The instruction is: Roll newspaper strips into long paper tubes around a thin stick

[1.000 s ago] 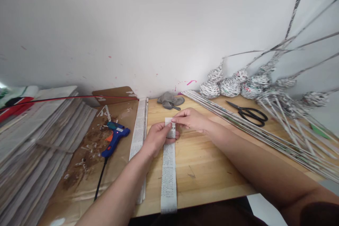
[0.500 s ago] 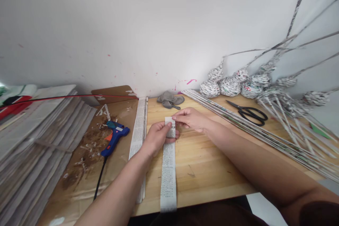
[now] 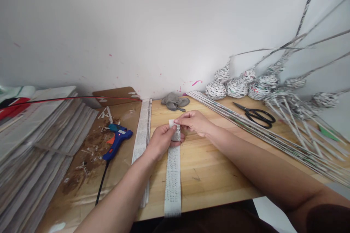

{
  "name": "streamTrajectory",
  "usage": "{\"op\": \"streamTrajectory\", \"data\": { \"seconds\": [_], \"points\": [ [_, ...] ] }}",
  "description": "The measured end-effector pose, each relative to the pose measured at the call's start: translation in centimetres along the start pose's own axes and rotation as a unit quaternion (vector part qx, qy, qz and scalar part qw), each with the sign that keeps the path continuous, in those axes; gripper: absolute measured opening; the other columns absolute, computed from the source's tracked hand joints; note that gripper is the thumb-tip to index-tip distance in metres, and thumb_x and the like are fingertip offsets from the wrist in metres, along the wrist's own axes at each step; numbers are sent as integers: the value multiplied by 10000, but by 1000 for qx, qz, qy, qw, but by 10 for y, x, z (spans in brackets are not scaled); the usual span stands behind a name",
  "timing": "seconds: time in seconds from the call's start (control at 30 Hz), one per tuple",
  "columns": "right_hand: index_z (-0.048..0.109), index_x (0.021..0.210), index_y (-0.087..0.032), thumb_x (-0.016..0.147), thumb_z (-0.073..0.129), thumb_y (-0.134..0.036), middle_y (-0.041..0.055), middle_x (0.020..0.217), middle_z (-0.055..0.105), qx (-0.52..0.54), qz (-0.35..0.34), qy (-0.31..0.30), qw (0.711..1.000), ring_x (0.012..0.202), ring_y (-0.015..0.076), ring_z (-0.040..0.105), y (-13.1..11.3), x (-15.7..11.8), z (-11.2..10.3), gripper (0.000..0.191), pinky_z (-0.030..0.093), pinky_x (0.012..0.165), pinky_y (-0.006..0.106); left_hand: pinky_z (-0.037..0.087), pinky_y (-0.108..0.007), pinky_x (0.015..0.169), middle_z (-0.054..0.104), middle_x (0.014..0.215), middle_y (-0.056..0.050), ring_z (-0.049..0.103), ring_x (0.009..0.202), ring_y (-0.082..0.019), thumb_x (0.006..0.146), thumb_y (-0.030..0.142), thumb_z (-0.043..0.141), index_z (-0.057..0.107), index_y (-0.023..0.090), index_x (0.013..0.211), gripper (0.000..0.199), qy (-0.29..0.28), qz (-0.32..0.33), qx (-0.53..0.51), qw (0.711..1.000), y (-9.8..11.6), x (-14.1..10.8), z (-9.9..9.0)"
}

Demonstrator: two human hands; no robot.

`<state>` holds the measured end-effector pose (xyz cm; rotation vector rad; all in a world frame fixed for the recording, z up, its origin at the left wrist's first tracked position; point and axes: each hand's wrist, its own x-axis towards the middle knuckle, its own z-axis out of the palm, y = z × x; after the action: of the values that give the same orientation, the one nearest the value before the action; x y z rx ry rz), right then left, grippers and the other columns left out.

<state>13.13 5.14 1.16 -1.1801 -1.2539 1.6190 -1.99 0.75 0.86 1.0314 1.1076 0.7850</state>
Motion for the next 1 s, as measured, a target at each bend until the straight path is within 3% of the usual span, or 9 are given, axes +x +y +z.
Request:
{"op": "streamTrajectory", "data": {
  "seconds": [0.27, 0.47, 0.67, 1.0],
  "points": [
    [539, 557, -135, 524, 803, -354, -34, 453, 530, 19, 7, 6, 1000, 383, 45, 408, -2, -5, 7, 344, 258, 367, 177, 517, -297, 659, 704, 782, -109, 667, 733, -190, 771, 413, 597, 646, 120, 946, 345, -4, -2, 3, 1000, 0, -1, 3],
    [634, 685, -121, 658, 704, -473, -2, 522, 572, -33, -1, -64, 997, 411, 49, 403, -5, -4, -6, 360, 210, 348, 173, 513, -274, 626, 703, 770, -119, 666, 712, -189, 764, 428, 601, 639, 110, 936, 363, -6, -4, 3, 1000, -1, 0, 1],
    [712, 858, -110, 673, 712, -415, 21, 599, 602, -89, -22, -105, 990, 467, 54, 424, -5, -3, -13, 357, 223, 376, 180, 515, -269, 625, 705, 764, -106, 666, 708, -180, 762, 426, 606, 650, 124, 937, 352, -13, -2, -3, 1000, -1, 0, 0],
    [679, 755, -95, 752, 631, -345, 3, 576, 574, -86, -27, -116, 989, 412, 28, 367, -8, -5, -12, 255, 233, 379, 180, 516, -270, 632, 703, 789, -116, 664, 698, -173, 777, 418, 595, 632, 113, 979, 367, -25, -15, -28, 999, -1, 0, 1]
  ]
}}
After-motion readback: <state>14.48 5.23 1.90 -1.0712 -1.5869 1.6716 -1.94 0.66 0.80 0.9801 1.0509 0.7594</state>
